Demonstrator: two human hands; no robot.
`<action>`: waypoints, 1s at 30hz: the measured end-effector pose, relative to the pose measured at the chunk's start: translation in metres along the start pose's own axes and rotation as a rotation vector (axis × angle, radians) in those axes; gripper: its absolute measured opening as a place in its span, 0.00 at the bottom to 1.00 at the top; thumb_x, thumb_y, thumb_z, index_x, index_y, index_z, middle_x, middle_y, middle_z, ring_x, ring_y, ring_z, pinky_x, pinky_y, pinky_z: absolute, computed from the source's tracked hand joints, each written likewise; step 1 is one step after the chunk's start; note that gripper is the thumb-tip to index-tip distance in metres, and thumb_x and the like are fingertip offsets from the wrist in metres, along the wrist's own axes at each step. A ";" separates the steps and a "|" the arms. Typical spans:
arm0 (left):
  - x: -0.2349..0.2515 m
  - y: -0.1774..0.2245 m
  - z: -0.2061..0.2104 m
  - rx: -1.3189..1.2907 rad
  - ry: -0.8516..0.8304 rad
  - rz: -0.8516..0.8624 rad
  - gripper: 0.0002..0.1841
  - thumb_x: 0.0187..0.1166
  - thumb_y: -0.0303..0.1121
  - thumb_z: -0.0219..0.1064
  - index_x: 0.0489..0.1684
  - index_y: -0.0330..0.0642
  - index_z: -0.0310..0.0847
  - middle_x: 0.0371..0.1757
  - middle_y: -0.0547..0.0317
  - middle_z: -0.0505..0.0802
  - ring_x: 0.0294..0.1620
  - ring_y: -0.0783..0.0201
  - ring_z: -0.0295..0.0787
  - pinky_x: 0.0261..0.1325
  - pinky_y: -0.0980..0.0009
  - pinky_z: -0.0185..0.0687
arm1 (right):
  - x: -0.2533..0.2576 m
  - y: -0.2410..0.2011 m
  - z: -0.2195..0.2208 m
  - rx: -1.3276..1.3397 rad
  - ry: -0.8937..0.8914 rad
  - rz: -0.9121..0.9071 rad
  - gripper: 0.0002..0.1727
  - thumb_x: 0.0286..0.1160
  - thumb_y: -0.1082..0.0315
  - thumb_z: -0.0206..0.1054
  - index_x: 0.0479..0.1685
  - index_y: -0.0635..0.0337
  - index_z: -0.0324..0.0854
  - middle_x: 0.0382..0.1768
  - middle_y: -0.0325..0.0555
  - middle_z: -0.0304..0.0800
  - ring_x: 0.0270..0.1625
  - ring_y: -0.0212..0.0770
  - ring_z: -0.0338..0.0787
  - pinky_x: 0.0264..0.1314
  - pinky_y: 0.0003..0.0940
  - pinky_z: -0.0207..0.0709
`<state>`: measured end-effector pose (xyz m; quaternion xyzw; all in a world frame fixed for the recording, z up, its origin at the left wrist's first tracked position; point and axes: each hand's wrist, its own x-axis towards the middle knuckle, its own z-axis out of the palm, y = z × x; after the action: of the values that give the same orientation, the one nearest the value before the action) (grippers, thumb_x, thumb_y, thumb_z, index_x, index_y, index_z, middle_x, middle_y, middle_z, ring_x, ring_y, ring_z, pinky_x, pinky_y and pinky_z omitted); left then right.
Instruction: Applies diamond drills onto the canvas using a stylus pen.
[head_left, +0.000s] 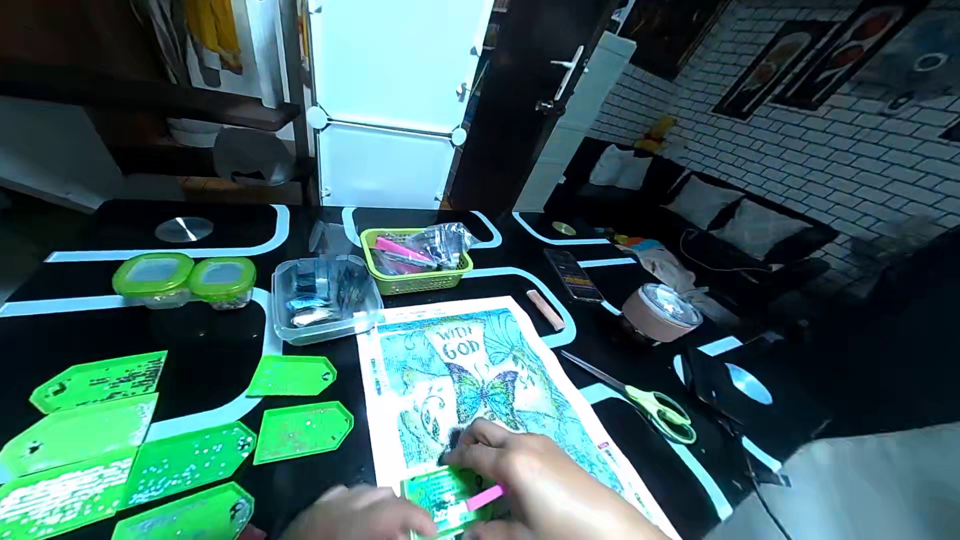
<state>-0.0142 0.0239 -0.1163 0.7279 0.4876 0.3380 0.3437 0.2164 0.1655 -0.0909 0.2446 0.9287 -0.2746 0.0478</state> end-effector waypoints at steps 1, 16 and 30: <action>0.002 -0.003 0.002 0.087 0.067 -0.048 0.24 0.68 0.46 0.80 0.57 0.38 0.90 0.42 0.46 0.95 0.46 0.46 0.91 0.55 0.42 0.81 | -0.001 0.002 0.005 -0.002 0.011 -0.011 0.29 0.65 0.56 0.82 0.66 0.57 0.87 0.61 0.56 0.88 0.53 0.56 0.92 0.48 0.59 0.85; 0.010 -0.020 0.027 0.472 0.139 -0.087 0.27 0.68 0.53 0.77 0.60 0.45 0.91 0.49 0.45 0.93 0.47 0.43 0.88 0.52 0.45 0.76 | -0.036 0.035 0.028 1.002 0.882 -0.015 0.32 0.90 0.38 0.45 0.36 0.46 0.90 0.21 0.21 0.86 0.18 0.13 0.77 0.21 0.10 0.69; 0.011 -0.028 0.022 0.436 0.216 -0.153 0.32 0.67 0.54 0.76 0.69 0.45 0.87 0.54 0.45 0.92 0.51 0.42 0.88 0.51 0.44 0.77 | -0.032 0.036 0.055 1.021 0.779 0.021 0.13 0.91 0.67 0.56 0.51 0.59 0.88 0.41 0.36 0.95 0.38 0.27 0.93 0.42 0.25 0.89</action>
<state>-0.0063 0.0390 -0.1492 0.7056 0.6364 0.2737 0.1492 0.2595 0.1489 -0.1477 0.3276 0.6280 -0.5725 -0.4130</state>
